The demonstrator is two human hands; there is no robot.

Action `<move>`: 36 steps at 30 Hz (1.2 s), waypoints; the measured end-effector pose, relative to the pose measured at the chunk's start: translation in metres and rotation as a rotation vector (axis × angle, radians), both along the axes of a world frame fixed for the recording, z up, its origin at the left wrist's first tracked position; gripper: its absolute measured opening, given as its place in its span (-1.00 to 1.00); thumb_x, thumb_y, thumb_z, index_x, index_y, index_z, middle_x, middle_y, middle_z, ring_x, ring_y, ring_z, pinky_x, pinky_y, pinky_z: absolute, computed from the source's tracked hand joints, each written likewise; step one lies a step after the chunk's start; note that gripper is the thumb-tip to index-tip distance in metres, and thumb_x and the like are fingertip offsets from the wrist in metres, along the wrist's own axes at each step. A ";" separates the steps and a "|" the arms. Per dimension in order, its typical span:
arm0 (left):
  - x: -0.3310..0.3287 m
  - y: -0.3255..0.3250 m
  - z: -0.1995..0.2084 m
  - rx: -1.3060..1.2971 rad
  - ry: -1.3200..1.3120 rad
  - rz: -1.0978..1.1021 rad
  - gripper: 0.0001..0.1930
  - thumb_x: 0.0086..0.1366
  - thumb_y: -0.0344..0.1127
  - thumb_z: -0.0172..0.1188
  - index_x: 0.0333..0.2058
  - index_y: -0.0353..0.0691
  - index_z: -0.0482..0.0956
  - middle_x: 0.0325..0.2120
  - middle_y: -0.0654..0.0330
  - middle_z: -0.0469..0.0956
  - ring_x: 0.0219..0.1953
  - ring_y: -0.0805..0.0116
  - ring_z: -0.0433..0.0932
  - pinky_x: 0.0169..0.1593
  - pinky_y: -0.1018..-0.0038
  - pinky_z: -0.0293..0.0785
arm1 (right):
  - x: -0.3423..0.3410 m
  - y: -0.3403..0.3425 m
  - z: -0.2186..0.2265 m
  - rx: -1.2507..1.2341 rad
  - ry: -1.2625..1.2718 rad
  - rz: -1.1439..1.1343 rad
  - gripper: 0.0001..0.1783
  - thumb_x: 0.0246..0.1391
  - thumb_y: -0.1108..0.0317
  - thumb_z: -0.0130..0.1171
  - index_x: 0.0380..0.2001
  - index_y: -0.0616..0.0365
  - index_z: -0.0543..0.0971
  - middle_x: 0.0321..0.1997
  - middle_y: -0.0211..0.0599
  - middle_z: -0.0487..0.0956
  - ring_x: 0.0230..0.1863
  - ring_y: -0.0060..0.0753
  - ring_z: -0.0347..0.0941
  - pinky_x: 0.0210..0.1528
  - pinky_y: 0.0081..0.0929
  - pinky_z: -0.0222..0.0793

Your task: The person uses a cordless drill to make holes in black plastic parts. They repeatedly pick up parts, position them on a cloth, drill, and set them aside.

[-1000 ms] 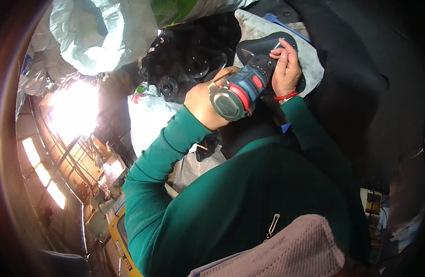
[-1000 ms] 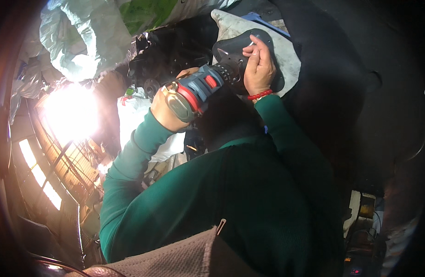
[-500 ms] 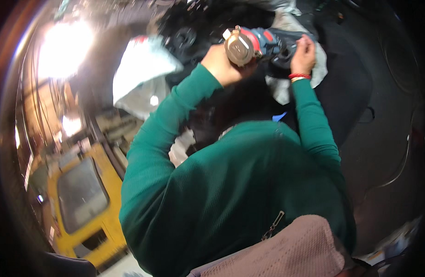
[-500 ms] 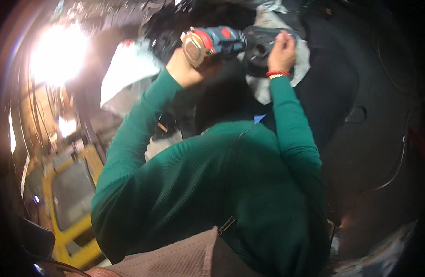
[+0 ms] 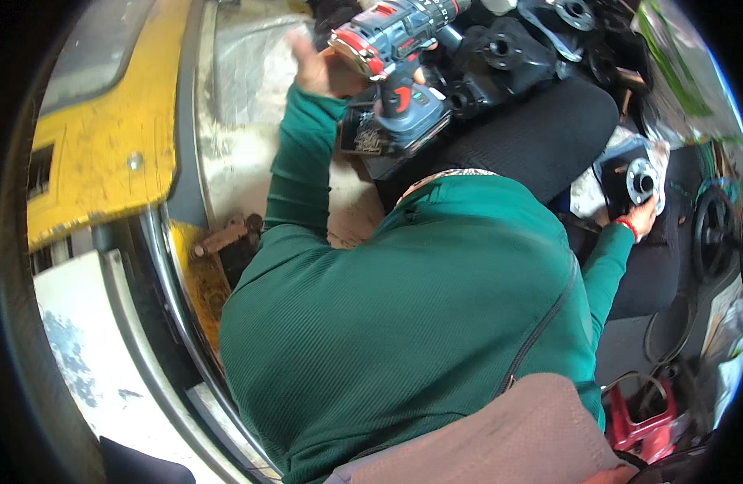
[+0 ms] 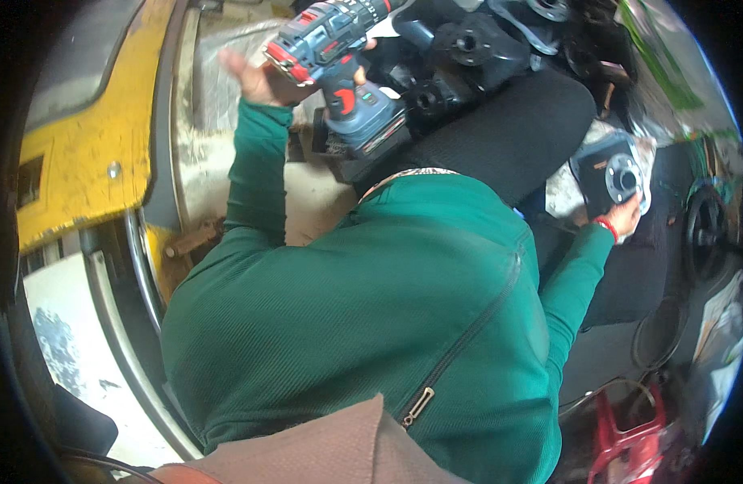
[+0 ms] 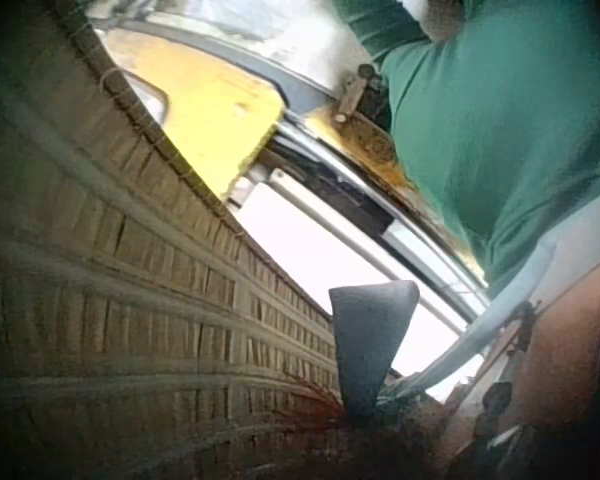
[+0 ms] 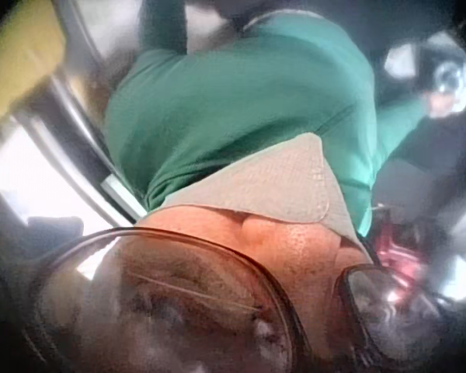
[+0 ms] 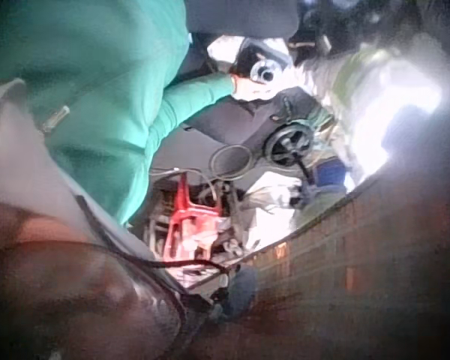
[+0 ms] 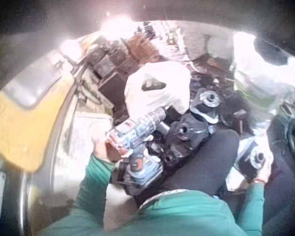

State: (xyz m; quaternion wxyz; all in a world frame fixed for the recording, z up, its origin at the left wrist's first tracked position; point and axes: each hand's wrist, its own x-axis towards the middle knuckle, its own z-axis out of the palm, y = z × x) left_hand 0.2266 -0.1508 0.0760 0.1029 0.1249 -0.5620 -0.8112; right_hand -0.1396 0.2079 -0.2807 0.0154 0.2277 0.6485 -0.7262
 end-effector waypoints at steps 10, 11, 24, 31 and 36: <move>0.078 0.012 -0.055 0.237 -0.069 0.006 -0.15 0.13 0.28 0.02 0.18 -0.35 0.21 -0.10 -0.08 0.43 -0.11 0.11 0.51 -0.10 0.27 0.52 | -0.058 0.044 -0.058 0.405 0.252 0.506 -0.29 -0.23 0.65 0.08 0.14 0.11 0.38 0.06 -0.23 0.47 0.02 -0.29 0.41 0.03 -0.47 0.32; 0.074 0.022 -0.068 0.263 -0.067 -0.081 -0.31 0.18 0.08 0.11 0.12 -0.36 0.31 -0.24 0.06 0.51 -0.19 0.26 0.54 -0.17 0.41 0.56 | -0.069 0.052 -0.061 0.350 0.229 0.508 -0.29 -0.23 0.65 0.09 0.13 0.12 0.38 0.06 -0.24 0.46 0.03 -0.30 0.41 0.03 -0.48 0.33; 0.127 0.043 -0.286 -0.098 -0.643 -0.116 -0.54 0.13 0.03 0.22 -0.14 -0.20 0.60 -0.33 0.30 0.60 -0.35 0.49 0.52 -0.21 0.46 0.46 | -0.067 0.093 -0.036 0.582 0.624 0.921 -0.57 0.18 0.34 0.02 0.12 0.15 0.34 0.08 -0.22 0.43 0.04 -0.24 0.39 -0.02 -0.36 0.36; 0.152 0.064 -0.366 -0.080 -1.018 -0.275 -0.55 0.10 -0.04 0.22 -0.10 -0.18 0.60 -0.19 0.21 0.59 -0.15 0.36 0.50 -0.02 0.38 0.40 | -0.073 0.059 0.144 -0.331 0.335 0.464 -0.54 0.10 0.35 0.19 0.08 0.08 0.41 0.09 -0.26 0.43 -0.05 -0.29 0.44 -0.07 -0.29 0.44; 0.123 0.061 -0.355 -0.386 -1.096 -0.424 -0.53 0.07 -0.03 0.23 -0.09 -0.18 0.58 -0.23 0.15 0.59 -0.18 0.27 0.52 -0.05 0.32 0.42 | -0.061 -0.041 0.238 0.002 0.502 0.726 -0.62 0.15 0.37 0.14 0.05 0.10 0.46 0.12 -0.31 0.41 0.05 -0.40 0.36 -0.12 -0.42 0.39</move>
